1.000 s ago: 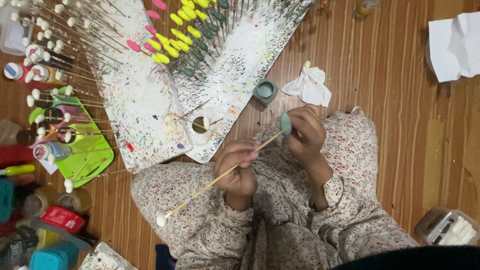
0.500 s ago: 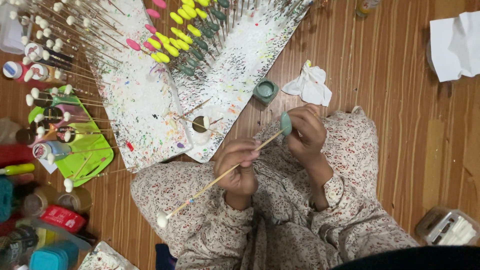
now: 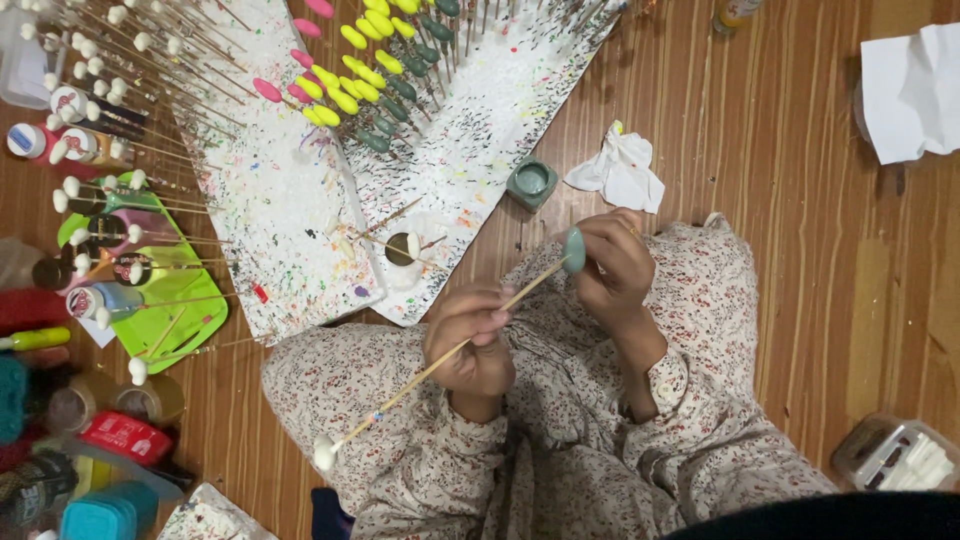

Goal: Dip fishing floats into paint and place them in a drying rack

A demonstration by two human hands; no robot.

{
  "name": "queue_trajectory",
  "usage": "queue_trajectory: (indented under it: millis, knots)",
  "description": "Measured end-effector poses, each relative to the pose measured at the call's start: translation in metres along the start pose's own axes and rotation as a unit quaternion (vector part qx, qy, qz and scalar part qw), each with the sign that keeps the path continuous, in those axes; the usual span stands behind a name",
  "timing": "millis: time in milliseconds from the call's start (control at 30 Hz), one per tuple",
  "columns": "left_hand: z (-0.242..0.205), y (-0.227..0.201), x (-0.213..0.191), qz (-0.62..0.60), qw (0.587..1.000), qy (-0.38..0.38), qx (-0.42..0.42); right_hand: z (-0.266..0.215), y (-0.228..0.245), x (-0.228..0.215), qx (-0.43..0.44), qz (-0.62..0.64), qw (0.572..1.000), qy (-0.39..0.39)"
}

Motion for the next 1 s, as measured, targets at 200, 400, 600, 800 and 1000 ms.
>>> queue_trajectory:
  millis: [200, 400, 600, 800, 1000]
  knots:
    - [0.004, -0.001, -0.004, 0.008, 1.0, -0.025, -0.007, -0.002, 0.003, -0.001, -0.014, -0.002, 1.0, 0.005]
    - [-0.006, 0.01, -0.007, -0.02, 0.999, -0.039, -0.009, -0.001, 0.006, 0.002, -0.017, -0.005, 1.0, 0.004]
    - [-0.004, 0.032, -0.012, -0.002, 0.999, -0.037, -0.024, -0.003, -0.001, 0.0, -0.011, -0.013, 1.0, 0.016]
    - [0.011, 0.079, -0.011, 0.152, 0.988, 0.004, -0.031, -0.003, -0.022, 0.001, 0.003, -0.009, 1.0, 0.001]
    - [0.053, 0.096, 0.02, 0.22, 0.972, 0.085, -0.024, 0.033, -0.048, 0.0, 0.017, -0.054, 0.998, 0.002]
Point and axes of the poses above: each hand's wrist, its own z-axis towards the middle knuckle, its own x-axis out of the palm, y = z × x, the point moved 5 cm from there along z, towards the middle knuckle, and after that the axes turned 14 degrees about z, right-handed, at the moved point
